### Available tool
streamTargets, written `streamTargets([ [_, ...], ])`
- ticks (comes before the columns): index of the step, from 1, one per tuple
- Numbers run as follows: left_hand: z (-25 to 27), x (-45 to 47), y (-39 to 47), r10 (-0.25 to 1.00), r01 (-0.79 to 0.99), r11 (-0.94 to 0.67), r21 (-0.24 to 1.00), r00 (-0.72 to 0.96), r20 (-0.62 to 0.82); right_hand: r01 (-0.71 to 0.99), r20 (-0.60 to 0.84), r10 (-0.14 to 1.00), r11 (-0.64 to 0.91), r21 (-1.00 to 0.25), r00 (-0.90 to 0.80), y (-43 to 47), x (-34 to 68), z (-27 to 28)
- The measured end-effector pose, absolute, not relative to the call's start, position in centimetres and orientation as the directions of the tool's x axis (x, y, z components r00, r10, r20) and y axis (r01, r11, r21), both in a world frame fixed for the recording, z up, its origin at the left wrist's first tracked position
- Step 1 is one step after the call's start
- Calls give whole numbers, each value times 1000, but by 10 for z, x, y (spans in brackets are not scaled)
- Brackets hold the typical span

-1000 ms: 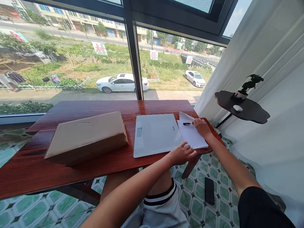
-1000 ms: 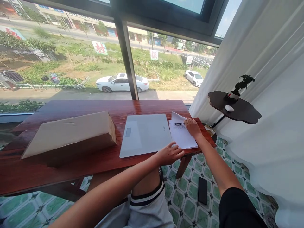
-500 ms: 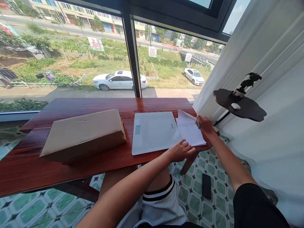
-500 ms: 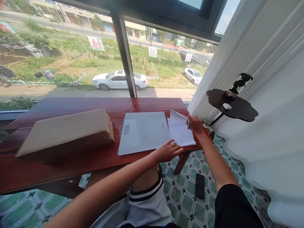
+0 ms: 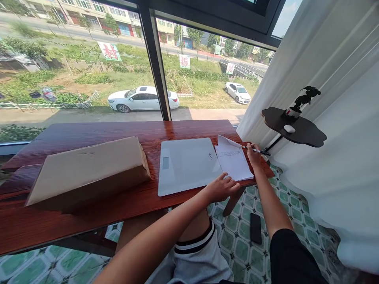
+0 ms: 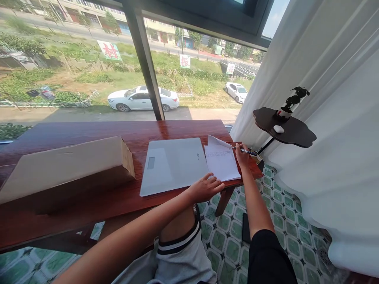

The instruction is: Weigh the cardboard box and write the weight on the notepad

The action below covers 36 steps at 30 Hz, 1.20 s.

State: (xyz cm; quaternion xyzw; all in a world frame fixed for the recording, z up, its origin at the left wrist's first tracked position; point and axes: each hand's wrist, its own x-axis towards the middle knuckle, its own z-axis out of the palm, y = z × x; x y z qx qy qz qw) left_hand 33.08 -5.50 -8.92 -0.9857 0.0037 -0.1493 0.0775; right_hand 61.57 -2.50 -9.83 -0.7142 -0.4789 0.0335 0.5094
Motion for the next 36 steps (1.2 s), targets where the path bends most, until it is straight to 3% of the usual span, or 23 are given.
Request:
streamTargets([
  [4, -89, 329, -55, -32, 20, -984, -177, 957, 287, 515, 319, 782, -3, -857, 535, -31, 602, -89],
  [17, -87, 329, -54, -35, 10, -985, -170, 965, 261, 496, 183, 865, -85, -864, 467, -35, 591, -88],
  [36, -84, 329, -55, -26, 13, -989, -149, 965, 262, 518, 176, 878, -92, -851, 444, -34, 592, -89],
])
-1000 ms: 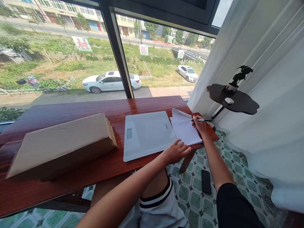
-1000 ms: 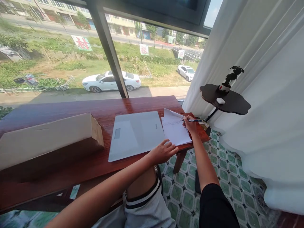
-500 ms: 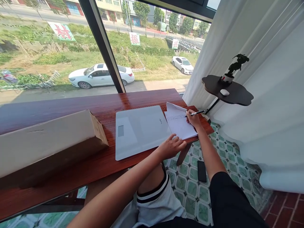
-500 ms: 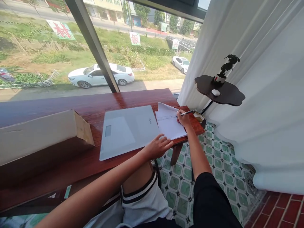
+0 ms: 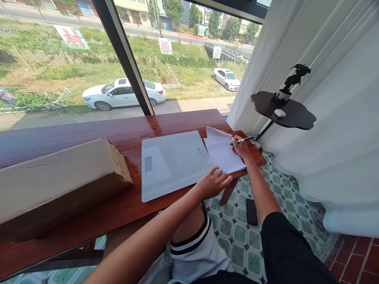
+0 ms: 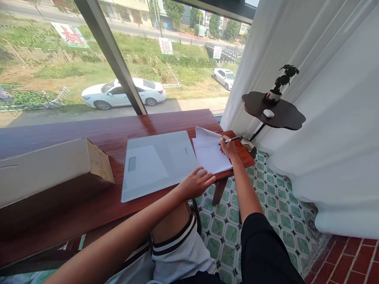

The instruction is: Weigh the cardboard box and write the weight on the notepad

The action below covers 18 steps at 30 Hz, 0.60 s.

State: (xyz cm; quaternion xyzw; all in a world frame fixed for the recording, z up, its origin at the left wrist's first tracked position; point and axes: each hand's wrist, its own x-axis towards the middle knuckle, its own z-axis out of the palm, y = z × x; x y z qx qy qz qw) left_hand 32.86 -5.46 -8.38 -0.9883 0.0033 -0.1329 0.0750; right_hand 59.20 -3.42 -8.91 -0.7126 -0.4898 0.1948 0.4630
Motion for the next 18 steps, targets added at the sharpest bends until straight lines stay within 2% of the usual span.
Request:
streamTargets([
  [18, -83, 329, -55, -26, 11, -991, -134, 963, 267, 540, 196, 883, -76, -838, 427, -33, 594, -90],
])
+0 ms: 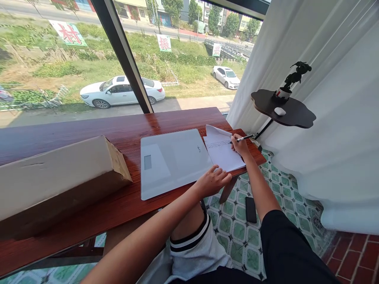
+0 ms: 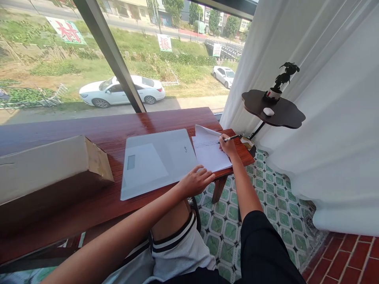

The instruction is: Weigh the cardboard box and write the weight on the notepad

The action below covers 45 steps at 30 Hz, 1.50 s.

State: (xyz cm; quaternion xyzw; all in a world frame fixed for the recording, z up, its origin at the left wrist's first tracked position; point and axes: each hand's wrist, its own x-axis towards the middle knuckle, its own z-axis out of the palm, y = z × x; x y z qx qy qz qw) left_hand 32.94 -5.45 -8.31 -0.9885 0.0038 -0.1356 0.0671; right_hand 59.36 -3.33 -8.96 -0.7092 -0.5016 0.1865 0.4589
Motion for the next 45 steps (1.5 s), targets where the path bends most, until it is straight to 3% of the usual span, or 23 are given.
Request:
streamTargets([
  [23, -83, 330, -56, -12, 26, -990, -138, 963, 269, 563, 201, 891, -72, -823, 408, -34, 597, -93],
  [34, -81, 331, -56, -14, 26, -989, -144, 962, 274, 498, 169, 868, -100, -861, 466, -32, 592, -89],
  [45, -86, 331, -55, -26, 27, -987, -156, 946, 324, 565, 184, 882, -107, -818, 433, -33, 593, -90],
])
